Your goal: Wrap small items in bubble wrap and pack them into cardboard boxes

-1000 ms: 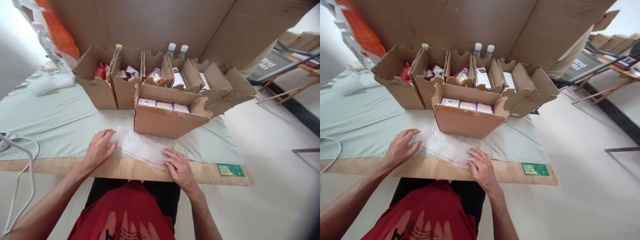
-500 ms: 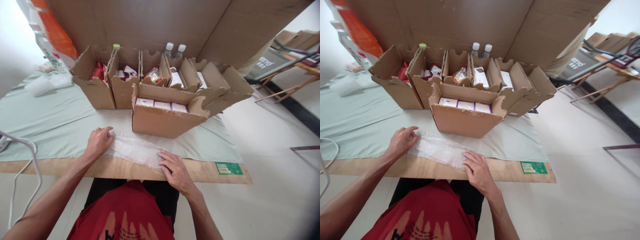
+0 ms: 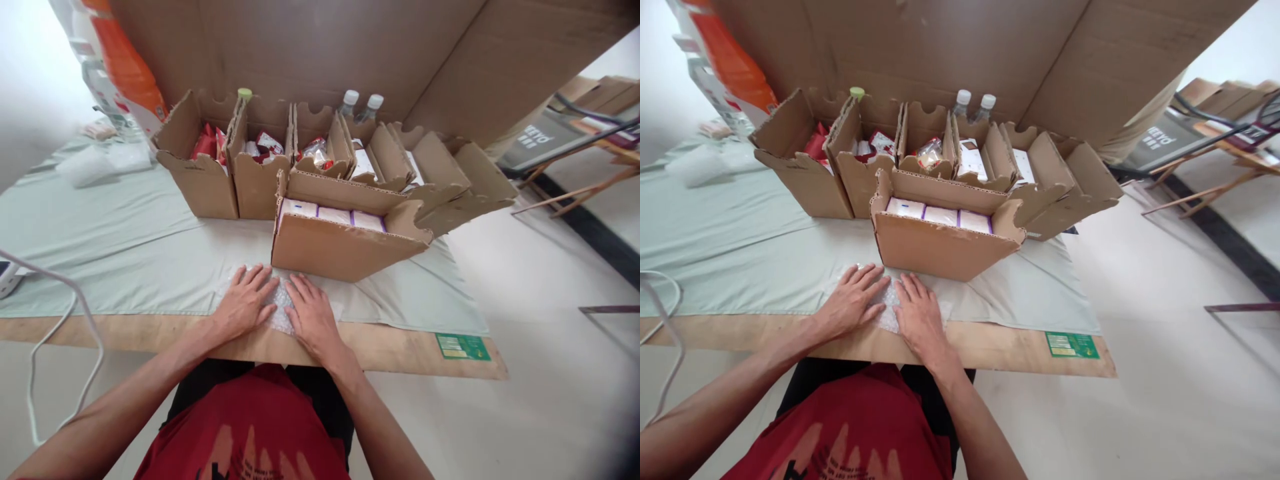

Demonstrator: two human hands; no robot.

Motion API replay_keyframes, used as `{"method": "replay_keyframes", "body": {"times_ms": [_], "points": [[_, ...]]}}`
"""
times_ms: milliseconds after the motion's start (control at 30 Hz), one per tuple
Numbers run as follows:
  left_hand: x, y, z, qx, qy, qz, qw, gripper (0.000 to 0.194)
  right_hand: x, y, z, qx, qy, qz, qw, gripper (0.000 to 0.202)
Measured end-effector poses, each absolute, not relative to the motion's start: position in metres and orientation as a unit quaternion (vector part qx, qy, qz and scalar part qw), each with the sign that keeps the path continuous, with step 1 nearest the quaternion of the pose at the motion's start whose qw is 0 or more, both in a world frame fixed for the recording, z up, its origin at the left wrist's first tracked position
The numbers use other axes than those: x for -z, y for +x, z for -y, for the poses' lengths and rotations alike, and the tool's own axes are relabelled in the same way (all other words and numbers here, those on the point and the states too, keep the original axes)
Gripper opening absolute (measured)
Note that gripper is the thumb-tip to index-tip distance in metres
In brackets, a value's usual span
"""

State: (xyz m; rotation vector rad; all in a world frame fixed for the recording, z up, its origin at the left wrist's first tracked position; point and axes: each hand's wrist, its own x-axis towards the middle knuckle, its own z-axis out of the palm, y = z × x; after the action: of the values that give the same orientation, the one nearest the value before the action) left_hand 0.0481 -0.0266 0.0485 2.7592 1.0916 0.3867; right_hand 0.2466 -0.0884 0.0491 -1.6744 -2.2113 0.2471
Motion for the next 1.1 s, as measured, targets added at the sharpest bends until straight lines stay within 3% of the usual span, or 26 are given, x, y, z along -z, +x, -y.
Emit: {"method": "replay_keyframes", "body": {"times_ms": [433,600,767,900,1100], "points": [[-0.041,0.032,0.034,-0.064,0.910,-0.405,0.060,0.053,-0.034,0.291,0.129,-0.024,-0.602,0.791,0.107,0.055],[-0.045,0.031,0.034,-0.055,0.911,-0.405,0.058,0.052,-0.055,0.317,0.161,-0.005,-0.653,0.745,0.135,0.043],[-0.055,0.036,0.036,-0.078,0.915,-0.395,0.026,0.052,-0.083,0.251,0.116,-0.028,-0.618,0.765,0.181,0.041],[-0.051,0.033,0.038,-0.051,0.918,-0.389,0.050,0.051,-0.060,0.224,0.093,-0.085,-0.585,0.792,0.149,0.048],[-0.036,0.029,0.045,-0.056,0.912,-0.397,0.081,0.053,-0.035,0.299,0.173,-0.020,-0.646,0.747,0.158,0.044]]}}
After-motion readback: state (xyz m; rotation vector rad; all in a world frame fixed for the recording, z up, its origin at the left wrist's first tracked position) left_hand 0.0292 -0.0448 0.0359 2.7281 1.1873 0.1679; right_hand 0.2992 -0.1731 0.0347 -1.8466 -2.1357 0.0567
